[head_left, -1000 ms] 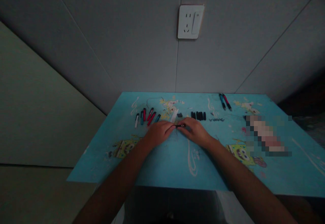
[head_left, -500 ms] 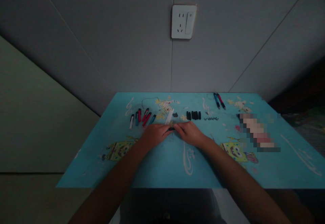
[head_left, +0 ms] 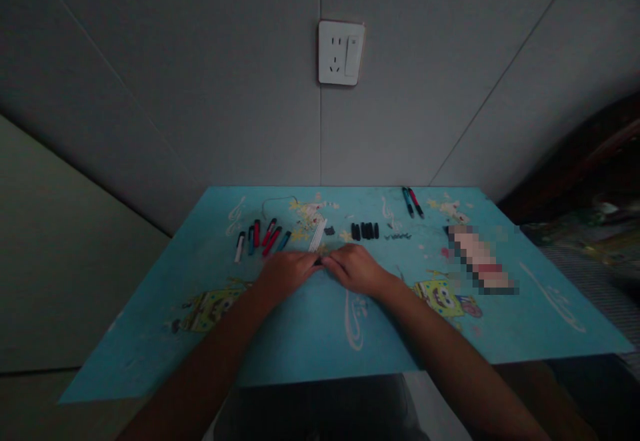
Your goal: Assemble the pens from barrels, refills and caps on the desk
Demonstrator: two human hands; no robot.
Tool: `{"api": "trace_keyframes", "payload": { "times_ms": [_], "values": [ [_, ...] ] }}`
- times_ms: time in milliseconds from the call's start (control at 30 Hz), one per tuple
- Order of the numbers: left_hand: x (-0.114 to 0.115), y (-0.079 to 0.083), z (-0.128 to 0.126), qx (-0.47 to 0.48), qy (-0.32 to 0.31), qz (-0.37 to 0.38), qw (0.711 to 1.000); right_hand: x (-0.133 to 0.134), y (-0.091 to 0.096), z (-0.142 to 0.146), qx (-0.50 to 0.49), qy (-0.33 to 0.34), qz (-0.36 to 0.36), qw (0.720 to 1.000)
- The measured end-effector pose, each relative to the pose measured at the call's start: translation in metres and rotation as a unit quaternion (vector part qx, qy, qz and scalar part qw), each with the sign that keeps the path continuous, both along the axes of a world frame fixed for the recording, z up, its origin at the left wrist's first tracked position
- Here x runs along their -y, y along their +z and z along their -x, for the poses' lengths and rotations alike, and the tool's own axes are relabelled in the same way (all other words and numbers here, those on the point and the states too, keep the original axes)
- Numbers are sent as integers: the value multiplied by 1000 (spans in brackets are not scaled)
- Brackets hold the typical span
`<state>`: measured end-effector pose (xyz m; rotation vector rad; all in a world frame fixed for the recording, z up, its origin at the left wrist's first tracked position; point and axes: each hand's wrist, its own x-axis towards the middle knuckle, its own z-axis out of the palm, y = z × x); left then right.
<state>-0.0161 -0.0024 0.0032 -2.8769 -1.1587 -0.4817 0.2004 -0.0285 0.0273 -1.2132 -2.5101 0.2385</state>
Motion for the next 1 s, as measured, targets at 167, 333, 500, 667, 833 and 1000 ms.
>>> {"api": "trace_keyframes", "payload": {
  "times_ms": [167, 333, 500, 667, 833, 1000],
  "values": [
    [1, 6, -4, 70, -30, 32, 997, -4, 7, -3, -21, -16, 35, 999],
    [-3, 8, -6, 149, -10, 57, 987, -16, 26, -48, -37, -157, -37, 986],
    [-7, 3, -4, 182, 28, 52, 982, -20, 19, -117, 86, -302, -65, 947],
    [-6, 1, -5, 187, 28, 45, 981, -21, 2, -135, 140, -309, -29, 940],
    [-6, 1, -4, 175, 33, 58, 982, -26, 5, -120, 67, -272, -27, 959],
    [-5, 2, -5, 161, 17, 65, 985, -20, 10, -74, -215, -202, 31, 955]
  ]
}}
